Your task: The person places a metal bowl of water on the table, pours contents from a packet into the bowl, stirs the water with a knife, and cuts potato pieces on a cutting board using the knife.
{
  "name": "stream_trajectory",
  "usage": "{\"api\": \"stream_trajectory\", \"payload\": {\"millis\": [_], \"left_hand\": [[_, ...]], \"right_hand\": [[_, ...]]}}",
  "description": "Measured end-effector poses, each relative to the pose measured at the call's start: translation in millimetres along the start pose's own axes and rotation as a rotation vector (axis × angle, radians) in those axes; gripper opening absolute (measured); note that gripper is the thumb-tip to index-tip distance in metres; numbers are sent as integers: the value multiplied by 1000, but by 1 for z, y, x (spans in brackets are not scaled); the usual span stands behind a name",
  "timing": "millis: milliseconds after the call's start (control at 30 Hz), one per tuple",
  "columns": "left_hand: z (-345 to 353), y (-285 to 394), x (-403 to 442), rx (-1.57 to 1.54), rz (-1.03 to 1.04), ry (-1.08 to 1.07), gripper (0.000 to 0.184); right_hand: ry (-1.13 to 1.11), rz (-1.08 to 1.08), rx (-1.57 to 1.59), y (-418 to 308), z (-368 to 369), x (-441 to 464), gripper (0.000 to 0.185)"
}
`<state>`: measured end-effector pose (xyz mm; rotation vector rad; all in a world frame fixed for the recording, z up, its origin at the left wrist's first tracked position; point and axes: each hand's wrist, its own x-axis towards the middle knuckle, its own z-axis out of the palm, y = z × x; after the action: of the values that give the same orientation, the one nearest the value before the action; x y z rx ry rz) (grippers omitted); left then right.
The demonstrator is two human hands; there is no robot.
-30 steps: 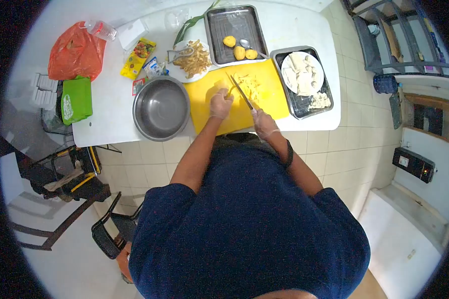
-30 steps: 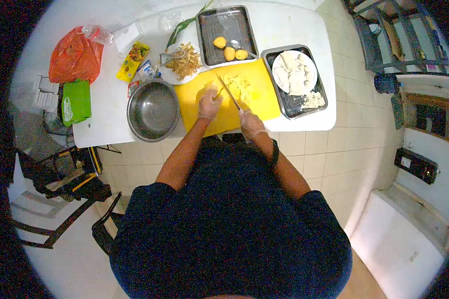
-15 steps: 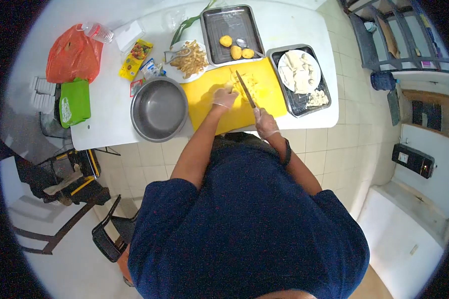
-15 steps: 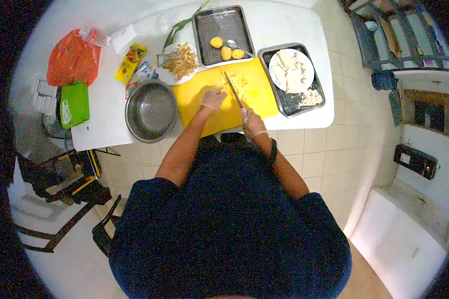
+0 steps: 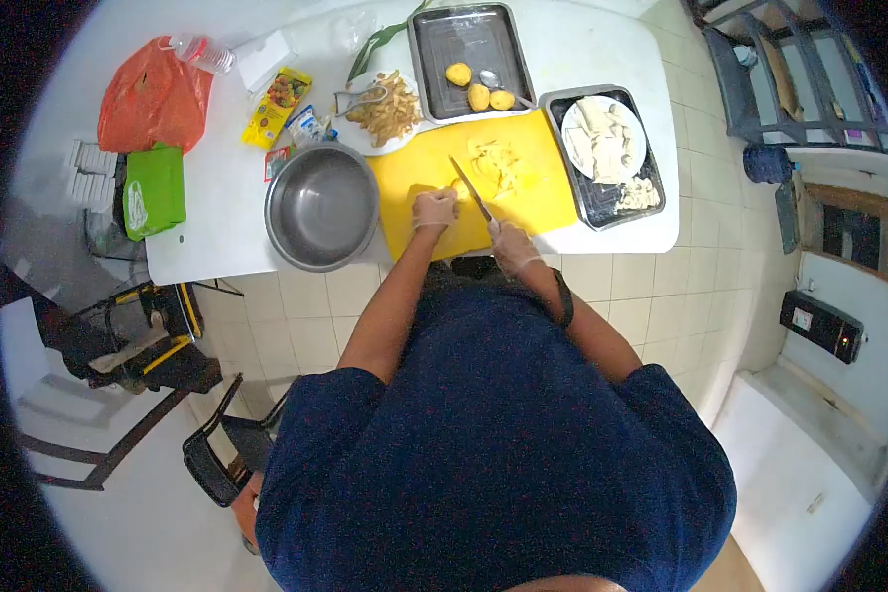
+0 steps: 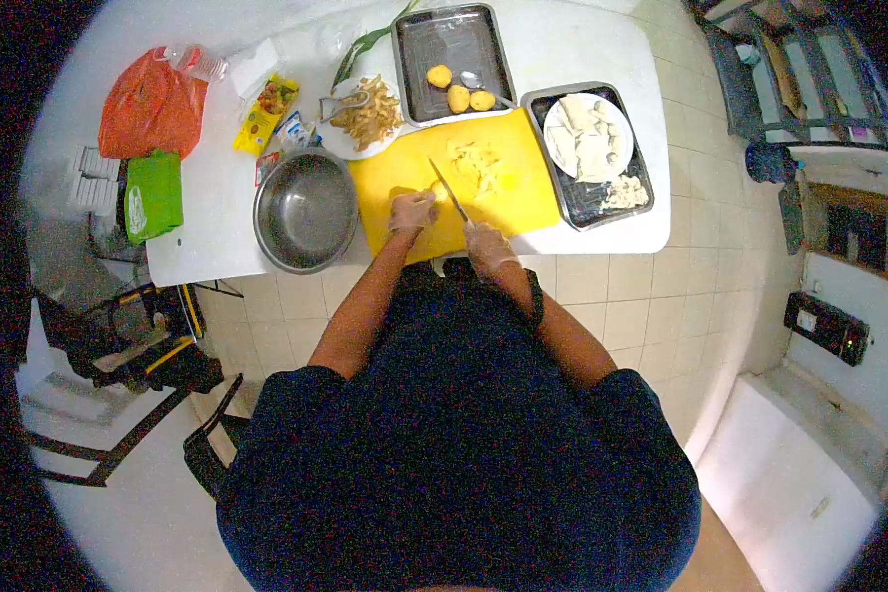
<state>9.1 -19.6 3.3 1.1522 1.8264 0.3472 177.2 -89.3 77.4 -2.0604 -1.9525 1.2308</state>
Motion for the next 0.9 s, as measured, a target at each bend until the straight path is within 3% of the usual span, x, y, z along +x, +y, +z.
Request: {"api": "stream_trajectory", "payload": {"millis": [100, 300, 400, 500, 700, 800, 900], "left_hand": [[29, -28, 21, -478, -170, -92, 33], [33, -27, 21, -280, -133, -113, 32], [39, -31, 25, -407, -179, -107, 31], [34, -28, 21, -278, -90, -108, 31], [29, -18, 14, -271, -122, -86, 29], [23, -16, 15, -167, -100, -102, 25], [25, -17, 17, -243, -144, -138, 31]], "right_hand": [[8, 20, -8, -6, -1, 0, 31], [-76, 185, 72, 10, 19, 14, 42], [-6, 213, 117, 12, 24, 14, 37], [-97, 134, 74, 7, 13, 7, 35], [-95, 179, 19, -7, -6, -11, 28], [-167, 2, -197, -8, -15, -8, 23], [-193, -39, -293, -4, -13, -3, 20]]}}
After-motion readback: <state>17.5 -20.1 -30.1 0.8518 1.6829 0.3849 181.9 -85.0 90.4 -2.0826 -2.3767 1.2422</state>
